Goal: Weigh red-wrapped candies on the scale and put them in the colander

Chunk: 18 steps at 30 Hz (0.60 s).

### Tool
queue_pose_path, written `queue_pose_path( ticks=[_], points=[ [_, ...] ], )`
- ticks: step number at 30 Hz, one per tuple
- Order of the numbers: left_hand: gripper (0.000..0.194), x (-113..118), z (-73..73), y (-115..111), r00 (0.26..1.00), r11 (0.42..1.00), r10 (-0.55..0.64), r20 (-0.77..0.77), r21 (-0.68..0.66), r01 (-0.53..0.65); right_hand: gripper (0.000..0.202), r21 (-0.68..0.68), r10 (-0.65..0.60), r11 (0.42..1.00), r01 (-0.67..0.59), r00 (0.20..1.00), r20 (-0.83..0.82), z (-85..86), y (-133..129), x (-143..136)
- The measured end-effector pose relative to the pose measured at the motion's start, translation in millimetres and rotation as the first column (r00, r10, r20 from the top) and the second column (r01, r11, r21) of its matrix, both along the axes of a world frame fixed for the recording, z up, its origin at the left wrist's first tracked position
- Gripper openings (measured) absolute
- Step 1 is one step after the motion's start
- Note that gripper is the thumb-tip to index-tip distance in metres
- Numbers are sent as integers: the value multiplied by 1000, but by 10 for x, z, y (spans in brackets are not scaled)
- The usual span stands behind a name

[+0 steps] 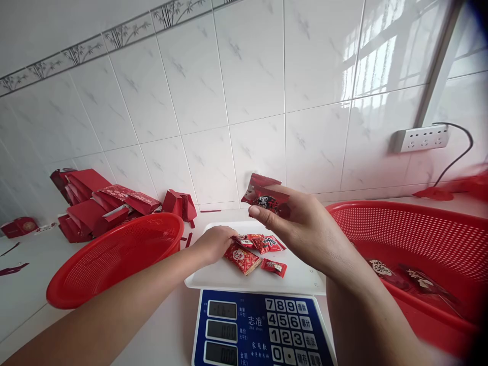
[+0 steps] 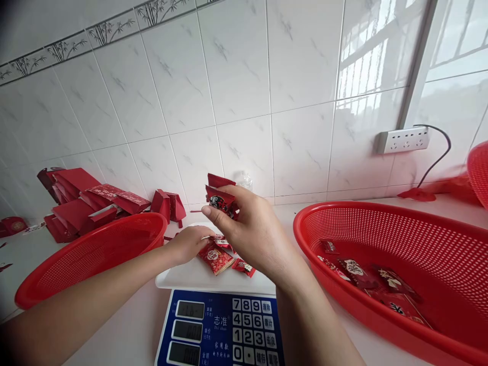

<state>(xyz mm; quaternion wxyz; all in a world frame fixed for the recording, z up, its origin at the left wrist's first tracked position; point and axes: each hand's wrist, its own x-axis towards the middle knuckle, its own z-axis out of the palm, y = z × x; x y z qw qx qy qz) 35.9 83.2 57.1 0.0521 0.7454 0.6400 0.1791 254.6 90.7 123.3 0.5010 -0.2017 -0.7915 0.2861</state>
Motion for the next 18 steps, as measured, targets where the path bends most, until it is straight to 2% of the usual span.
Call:
queue_pose_path(
  ticks=[5, 11, 15, 18],
  points=[
    [27, -60, 49, -7, 998, 993, 68, -11, 98, -67, 30, 5, 12, 1000, -12, 1000, 3, -2, -1, -3],
    [19, -105, 47, -91, 995, 987, 101, 7, 127, -101, 31, 9, -1, 1000, 1, 1000, 7, -12, -3, 3],
    [12, -121, 63, -198, 998, 994, 56, -1, 96, -55, 28, 17, -10, 1000, 10, 1000, 11, -12, -6, 5],
    [15, -157, 98, -286, 999, 999, -9, -45, 35, 10, 31, 21, -15, 1000, 15, 1000, 5, -16, -2, 1]
  ],
)
